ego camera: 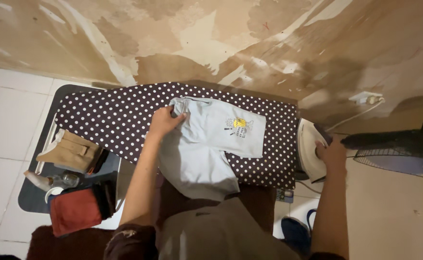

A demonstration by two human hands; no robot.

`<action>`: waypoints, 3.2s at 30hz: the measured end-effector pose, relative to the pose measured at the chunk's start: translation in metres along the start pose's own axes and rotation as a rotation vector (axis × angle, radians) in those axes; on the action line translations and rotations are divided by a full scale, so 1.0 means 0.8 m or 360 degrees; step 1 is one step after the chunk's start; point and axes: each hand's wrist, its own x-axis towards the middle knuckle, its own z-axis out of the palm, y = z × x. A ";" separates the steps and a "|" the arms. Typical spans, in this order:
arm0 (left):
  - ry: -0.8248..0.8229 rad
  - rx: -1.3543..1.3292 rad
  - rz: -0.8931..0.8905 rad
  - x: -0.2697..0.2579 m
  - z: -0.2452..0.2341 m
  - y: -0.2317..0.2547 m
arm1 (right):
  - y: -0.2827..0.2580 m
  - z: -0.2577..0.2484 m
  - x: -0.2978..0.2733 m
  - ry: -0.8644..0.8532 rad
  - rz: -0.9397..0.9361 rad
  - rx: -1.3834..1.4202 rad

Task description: The person irons a red cloth and a light blue shirt on a polka-dotted ironing board. They smooth the fabric with their hands, use a white iron to press the items, and fold them after ironing. The person places the finished items on a nearby surface.

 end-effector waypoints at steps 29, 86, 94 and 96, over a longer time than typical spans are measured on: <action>-0.1321 -0.1506 -0.0493 0.096 0.064 -0.047 | -0.216 -0.122 -0.039 0.0176 -0.0270 0.0125; 0.0333 -0.1045 0.0012 0.009 0.005 -0.019 | -0.408 0.027 0.006 -0.0194 -0.1170 -0.0354; 0.0349 -0.1073 0.0068 0.009 -0.001 -0.014 | -0.307 0.001 0.028 -0.0193 -0.1040 -0.0398; 0.0335 -0.1054 0.0050 0.007 -0.003 -0.011 | -0.301 -0.005 0.018 -0.0268 -0.1141 -0.0270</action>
